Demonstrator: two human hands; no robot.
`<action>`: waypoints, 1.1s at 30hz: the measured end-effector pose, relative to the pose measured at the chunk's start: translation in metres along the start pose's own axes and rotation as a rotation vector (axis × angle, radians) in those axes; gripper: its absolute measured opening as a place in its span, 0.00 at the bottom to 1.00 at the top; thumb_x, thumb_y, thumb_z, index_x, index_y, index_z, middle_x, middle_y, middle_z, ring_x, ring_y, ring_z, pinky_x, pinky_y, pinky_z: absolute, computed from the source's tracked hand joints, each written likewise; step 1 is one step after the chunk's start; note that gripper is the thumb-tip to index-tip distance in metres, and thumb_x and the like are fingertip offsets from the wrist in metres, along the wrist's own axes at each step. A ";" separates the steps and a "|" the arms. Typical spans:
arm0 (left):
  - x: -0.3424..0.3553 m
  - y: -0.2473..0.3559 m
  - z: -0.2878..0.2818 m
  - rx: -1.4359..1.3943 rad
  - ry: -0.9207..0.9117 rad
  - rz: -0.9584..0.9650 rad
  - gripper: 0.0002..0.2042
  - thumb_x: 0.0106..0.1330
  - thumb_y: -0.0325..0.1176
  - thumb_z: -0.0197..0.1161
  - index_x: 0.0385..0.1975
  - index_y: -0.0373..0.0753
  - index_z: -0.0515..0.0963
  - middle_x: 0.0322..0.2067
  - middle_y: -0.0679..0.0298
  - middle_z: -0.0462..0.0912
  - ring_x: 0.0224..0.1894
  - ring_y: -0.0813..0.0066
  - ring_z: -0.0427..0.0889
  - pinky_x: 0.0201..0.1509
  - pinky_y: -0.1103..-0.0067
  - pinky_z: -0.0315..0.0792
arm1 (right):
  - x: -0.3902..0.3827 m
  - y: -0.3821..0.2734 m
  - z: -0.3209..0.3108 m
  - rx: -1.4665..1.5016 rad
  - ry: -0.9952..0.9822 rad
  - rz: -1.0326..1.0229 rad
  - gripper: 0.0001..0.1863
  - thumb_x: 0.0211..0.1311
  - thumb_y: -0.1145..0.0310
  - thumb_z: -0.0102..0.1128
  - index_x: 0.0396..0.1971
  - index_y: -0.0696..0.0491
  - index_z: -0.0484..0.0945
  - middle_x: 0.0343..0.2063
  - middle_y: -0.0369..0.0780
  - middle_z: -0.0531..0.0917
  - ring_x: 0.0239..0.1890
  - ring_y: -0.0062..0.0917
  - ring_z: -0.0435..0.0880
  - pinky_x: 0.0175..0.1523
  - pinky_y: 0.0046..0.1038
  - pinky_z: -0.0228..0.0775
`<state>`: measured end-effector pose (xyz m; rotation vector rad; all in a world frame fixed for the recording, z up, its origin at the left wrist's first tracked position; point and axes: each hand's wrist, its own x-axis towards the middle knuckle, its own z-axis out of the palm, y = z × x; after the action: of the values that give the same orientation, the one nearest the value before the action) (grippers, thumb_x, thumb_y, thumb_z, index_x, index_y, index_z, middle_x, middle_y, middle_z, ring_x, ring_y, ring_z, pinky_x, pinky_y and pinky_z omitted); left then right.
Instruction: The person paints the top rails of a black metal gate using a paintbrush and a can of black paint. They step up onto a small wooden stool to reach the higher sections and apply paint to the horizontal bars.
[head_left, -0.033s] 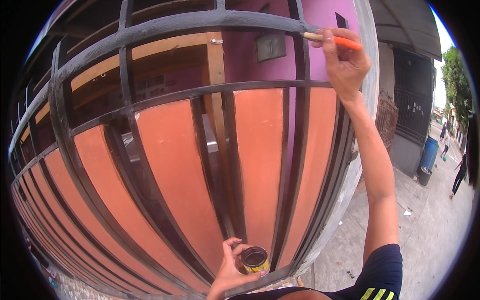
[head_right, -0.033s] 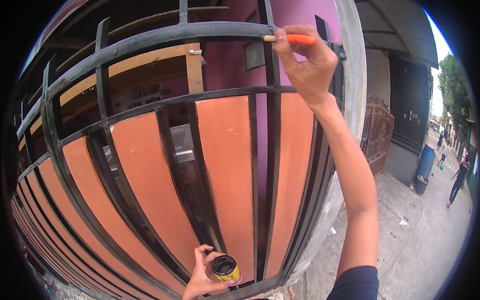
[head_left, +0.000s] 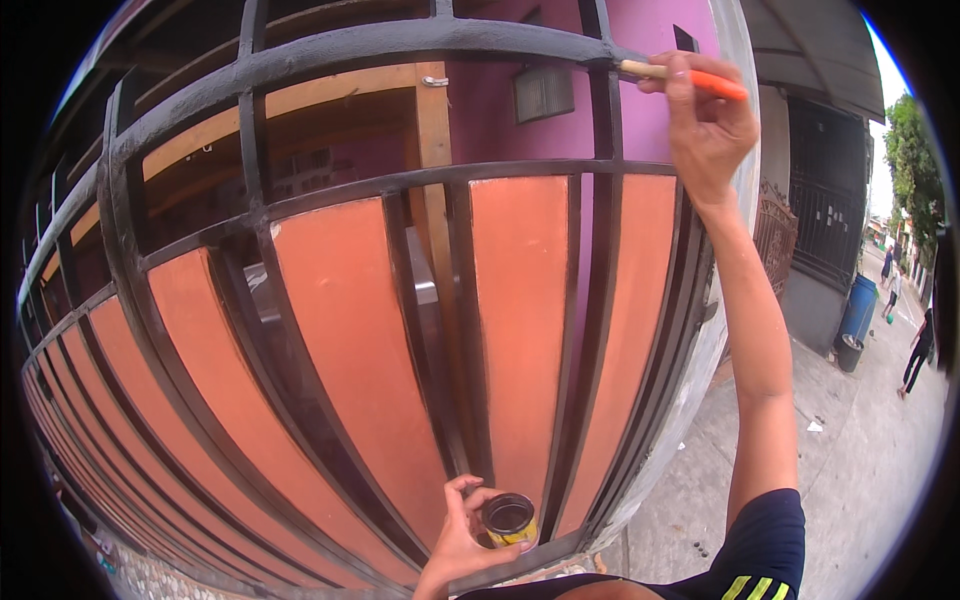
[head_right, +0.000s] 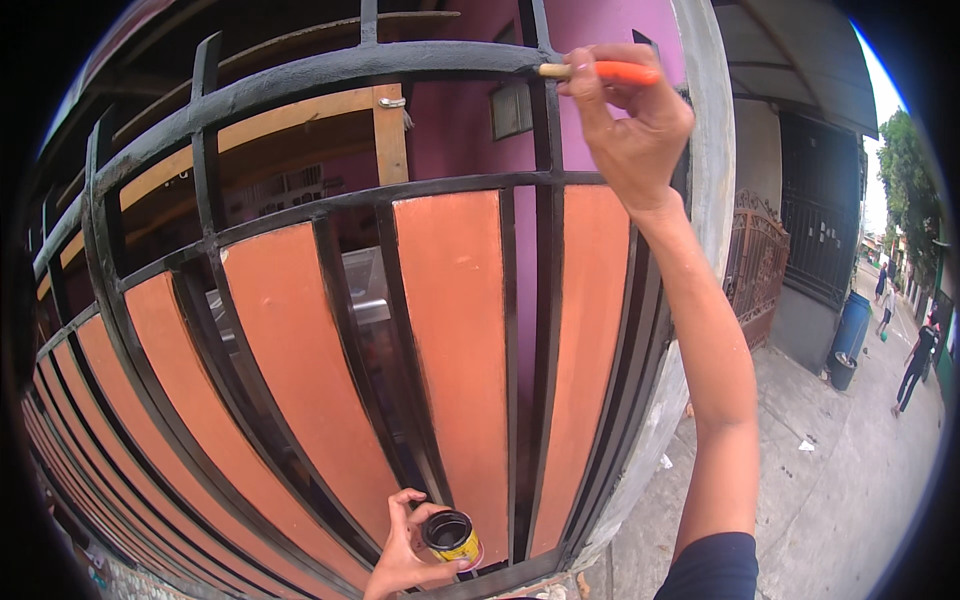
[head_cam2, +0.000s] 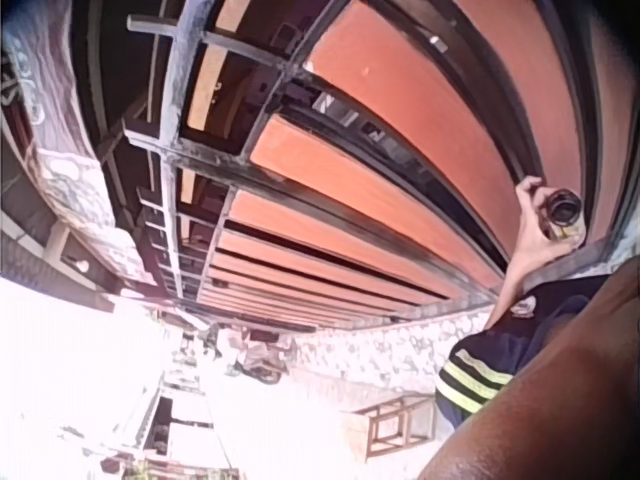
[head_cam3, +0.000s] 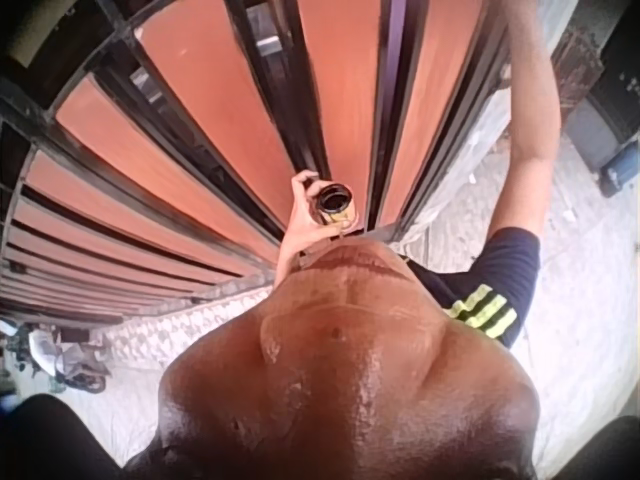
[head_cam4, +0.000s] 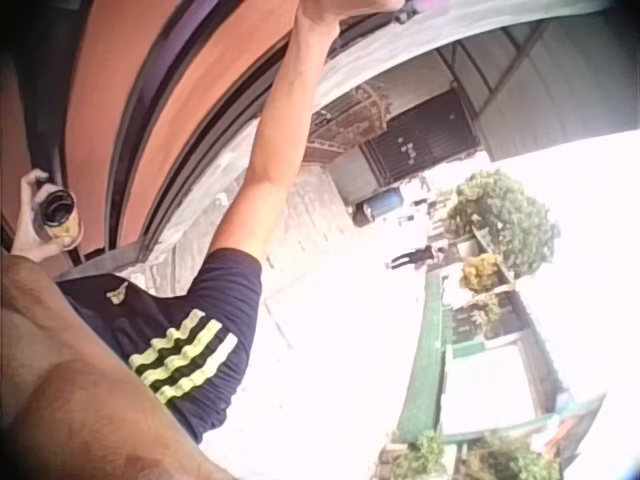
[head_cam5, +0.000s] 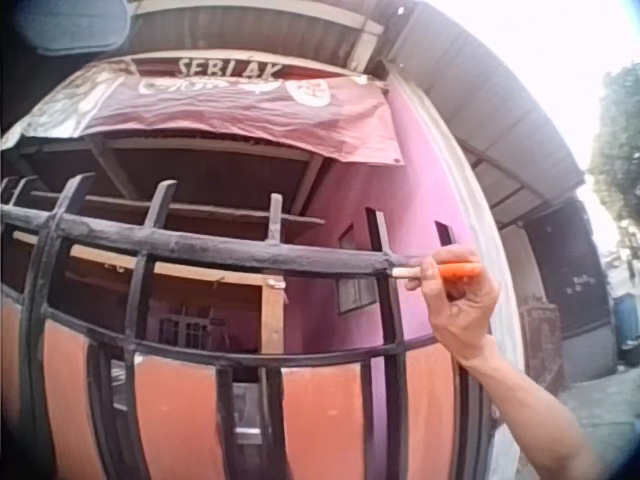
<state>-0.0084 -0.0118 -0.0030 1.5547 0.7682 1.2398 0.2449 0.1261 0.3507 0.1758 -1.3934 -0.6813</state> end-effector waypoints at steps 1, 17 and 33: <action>-0.001 -0.002 -0.001 0.018 0.006 0.009 0.46 0.42 0.26 0.76 0.54 0.36 0.44 0.45 0.52 0.74 0.50 0.65 0.76 0.58 0.69 0.69 | 0.005 -0.008 -0.004 0.070 0.051 0.022 0.06 0.63 0.72 0.60 0.32 0.60 0.75 0.27 0.40 0.84 0.29 0.21 0.85 0.36 0.20 0.80; -0.001 -0.003 -0.001 0.006 0.029 -0.016 0.46 0.42 0.26 0.76 0.54 0.36 0.44 0.46 0.52 0.74 0.51 0.66 0.76 0.58 0.69 0.69 | 0.029 -0.007 -0.007 0.098 0.060 0.057 0.06 0.63 0.71 0.59 0.28 0.57 0.76 0.22 0.36 0.84 0.24 0.15 0.84 0.28 0.16 0.75; -0.003 -0.002 0.000 -0.034 0.013 0.032 0.46 0.43 0.27 0.77 0.55 0.37 0.44 0.45 0.52 0.74 0.50 0.66 0.76 0.57 0.68 0.71 | 0.137 0.088 0.037 -0.179 -0.540 0.481 0.10 0.64 0.68 0.51 0.29 0.61 0.70 0.15 0.44 0.80 0.15 0.29 0.83 0.19 0.26 0.75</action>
<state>-0.0087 -0.0138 -0.0054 1.5385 0.7291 1.2810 0.2424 0.1332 0.5179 -0.5079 -1.7899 -0.4565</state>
